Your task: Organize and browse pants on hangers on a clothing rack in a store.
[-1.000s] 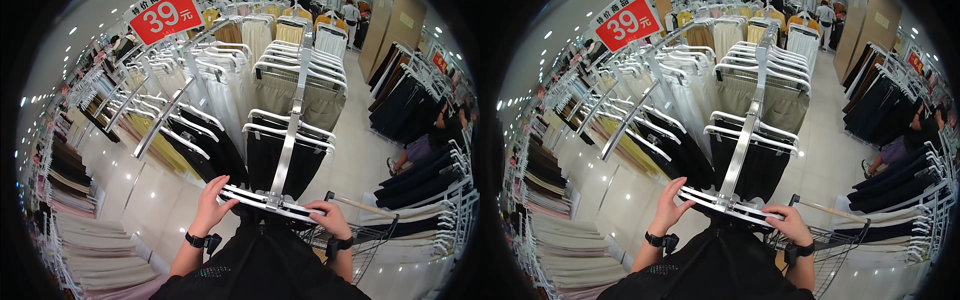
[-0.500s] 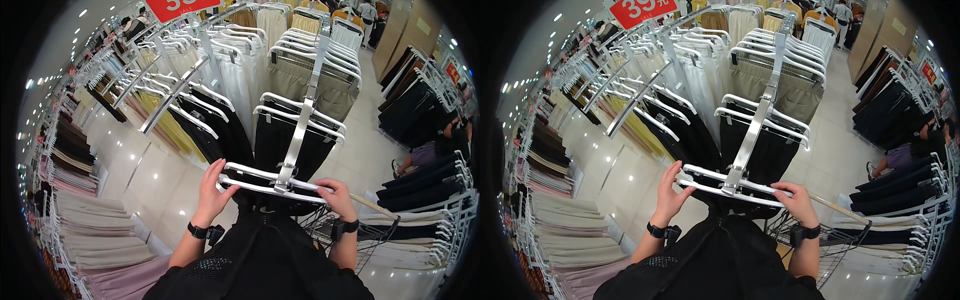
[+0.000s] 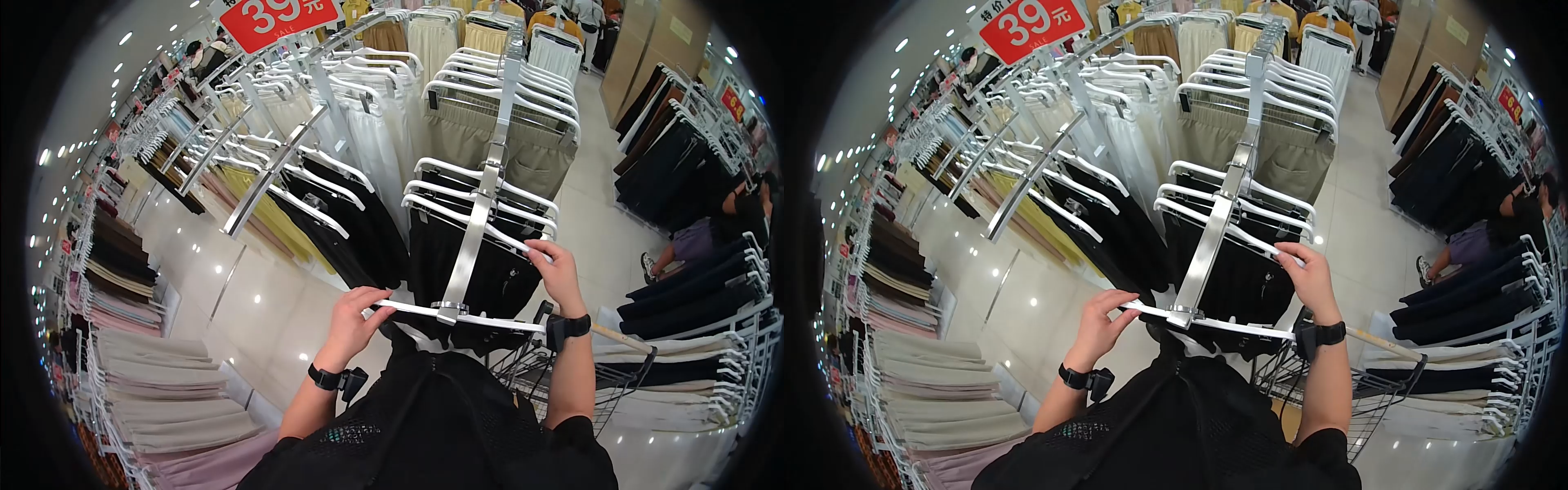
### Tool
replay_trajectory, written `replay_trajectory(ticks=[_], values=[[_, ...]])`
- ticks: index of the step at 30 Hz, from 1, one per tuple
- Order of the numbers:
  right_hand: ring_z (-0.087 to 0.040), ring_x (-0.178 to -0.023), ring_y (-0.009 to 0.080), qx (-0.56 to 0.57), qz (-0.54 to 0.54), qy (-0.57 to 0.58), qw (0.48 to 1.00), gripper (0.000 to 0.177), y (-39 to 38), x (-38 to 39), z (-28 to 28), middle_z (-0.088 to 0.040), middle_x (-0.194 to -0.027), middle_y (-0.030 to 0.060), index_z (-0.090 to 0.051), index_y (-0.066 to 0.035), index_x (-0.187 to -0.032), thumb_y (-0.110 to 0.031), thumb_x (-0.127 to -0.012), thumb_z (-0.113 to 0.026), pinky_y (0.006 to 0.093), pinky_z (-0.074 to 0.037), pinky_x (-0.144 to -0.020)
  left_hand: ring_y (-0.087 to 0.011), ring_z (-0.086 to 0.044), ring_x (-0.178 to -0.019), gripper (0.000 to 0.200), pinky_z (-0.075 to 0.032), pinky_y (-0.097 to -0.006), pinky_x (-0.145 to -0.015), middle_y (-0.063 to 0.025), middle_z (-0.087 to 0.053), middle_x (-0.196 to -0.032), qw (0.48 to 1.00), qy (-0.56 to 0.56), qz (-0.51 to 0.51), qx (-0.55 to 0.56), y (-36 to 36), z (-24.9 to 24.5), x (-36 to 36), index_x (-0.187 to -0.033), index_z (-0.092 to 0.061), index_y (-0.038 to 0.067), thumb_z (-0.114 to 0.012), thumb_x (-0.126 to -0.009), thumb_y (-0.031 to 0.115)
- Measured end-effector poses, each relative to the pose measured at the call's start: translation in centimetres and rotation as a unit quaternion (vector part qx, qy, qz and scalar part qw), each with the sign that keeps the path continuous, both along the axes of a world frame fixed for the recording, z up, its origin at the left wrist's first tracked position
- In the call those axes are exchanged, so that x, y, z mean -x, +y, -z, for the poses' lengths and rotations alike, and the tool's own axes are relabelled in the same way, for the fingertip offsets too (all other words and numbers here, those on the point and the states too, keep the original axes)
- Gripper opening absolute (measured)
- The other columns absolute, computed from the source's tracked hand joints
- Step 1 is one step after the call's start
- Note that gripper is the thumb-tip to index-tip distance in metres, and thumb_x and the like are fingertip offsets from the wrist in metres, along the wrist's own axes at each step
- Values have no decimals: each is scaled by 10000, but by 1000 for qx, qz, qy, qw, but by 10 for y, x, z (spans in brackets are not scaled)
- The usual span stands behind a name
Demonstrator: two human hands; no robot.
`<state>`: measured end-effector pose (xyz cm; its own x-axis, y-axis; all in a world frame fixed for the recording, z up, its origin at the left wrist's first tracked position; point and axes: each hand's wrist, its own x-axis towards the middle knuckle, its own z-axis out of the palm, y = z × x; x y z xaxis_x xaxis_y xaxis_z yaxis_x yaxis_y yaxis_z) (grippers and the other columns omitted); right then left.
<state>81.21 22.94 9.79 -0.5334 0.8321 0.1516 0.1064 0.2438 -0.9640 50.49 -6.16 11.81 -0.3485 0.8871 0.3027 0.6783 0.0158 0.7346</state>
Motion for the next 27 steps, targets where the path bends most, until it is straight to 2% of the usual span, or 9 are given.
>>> replay_trajectory(ticks=[5, 8, 10, 12, 14, 17, 20, 25, 27], values=[[-718, -998, 140, 21, -13, 7, 1000, 230, 11, 3, 2, -771, -1061, 55, -751, 22, -1190, -111, -1008, -705, 282, -551, -903, -278, -708, -956, 265, -548, -367, -873, -106, -757, -1026, 1000, -2, -8, 4, 0, -1, -1, -1128, -776, 38, -826, -873, 88], [-694, -1105, 155, 22, -5, -43, 999, 232, 5, -6, -6, -751, -1152, 65, -741, 23, -1195, -85, -992, -704, 300, -534, -971, -280, -705, -950, 264, -546, -366, -866, -105, -755, -1026, 1000, -7, -4, 9, -1, 2, -1, -1130, -773, 38, -823, -876, 85], [-655, -1201, 179, -71, 53, 1, 996, 249, -4, -18, -6, -715, -1255, 84, -727, 22, -1206, -55, -970, -701, 313, -508, -1031, -281, -704, -946, 263, -545, -365, -864, -106, -754, -1026, 1000, -8, -1, 11, -2, 3, 0, -1131, -771, 37, -822, -878, 84], [-640, -1235, 215, -56, 57, 28, 996, 272, -22, -35, -5, -686, -1306, 125, -719, 19, -1218, -48, -955, -703, 330, -495, -1061, -280, -703, -945, 257, -545, -364, -866, -107, -753, -1024, 1000, 4, 0, 7, -3, 5, 1, -1128, -766, 33, -820, -882, 85], [-643, -1182, 224, -28, 33, 95, 995, 264, -48, -53, -12, -695, -1274, 138, -714, 39, -1202, -88, -971, -696, 352, -501, -1035, -280, -703, -952, 249, -544, -364, -870, -107, -752, -1021, 1000, -16, 1, 16, -3, 7, 2, -1118, -764, 29, -821, -884, 90], [-658, -1192, 245, 47, -76, 86, 992, 315, -82, -65, -7, -710, -1233, 143, -731, 14, -1203, -88, -907, -766, 363, -489, -1058, -279, -704, -952, 251, -545, -360, -864, -110, -748, -1012, 1000, -14, 6, 10, 1, 10, 4, -1121, -763, 26, -822, -886, 93], [-684, -1065, 219, 54, -133, 11, 990, 284, -111, -50, -16, -744, -1144, 118, -754, 22, -1141, -75, -878, -795, 337, -519, -944, -271, -703, -939, 261, -544, -357, -856, -107, -744, -997, 999, -28, 9, 11, 8, 10, 4, -1132, -763, 27, -822, -886, 95], [-691, -984, 189, 90, -61, -1, 994, 255, -116, -46, -5, -755, -1103, 115, -757, 25, -1136, -52, -893, -782, 304, -533, -866, -262, -700, -907, 260, -540, -354, -843, -100, -740, -978, 1000, -16, 13, 11, 18, 4, 8, -1128, -768, 27, -823, -884, 97], [-691, -969, 181, 82, -48, 3, 995, 241, -113, -43, -3, -758, -1086, 112, -760, 23, -1132, -44, -901, -775, 295, -533, -849, -275, -694, -972, 311, -538, -356, -879, -117, -731, -1046, 999, -28, 12, 27, 20, 1, 8, -1184, -750, 30, -819, -886, 89]])
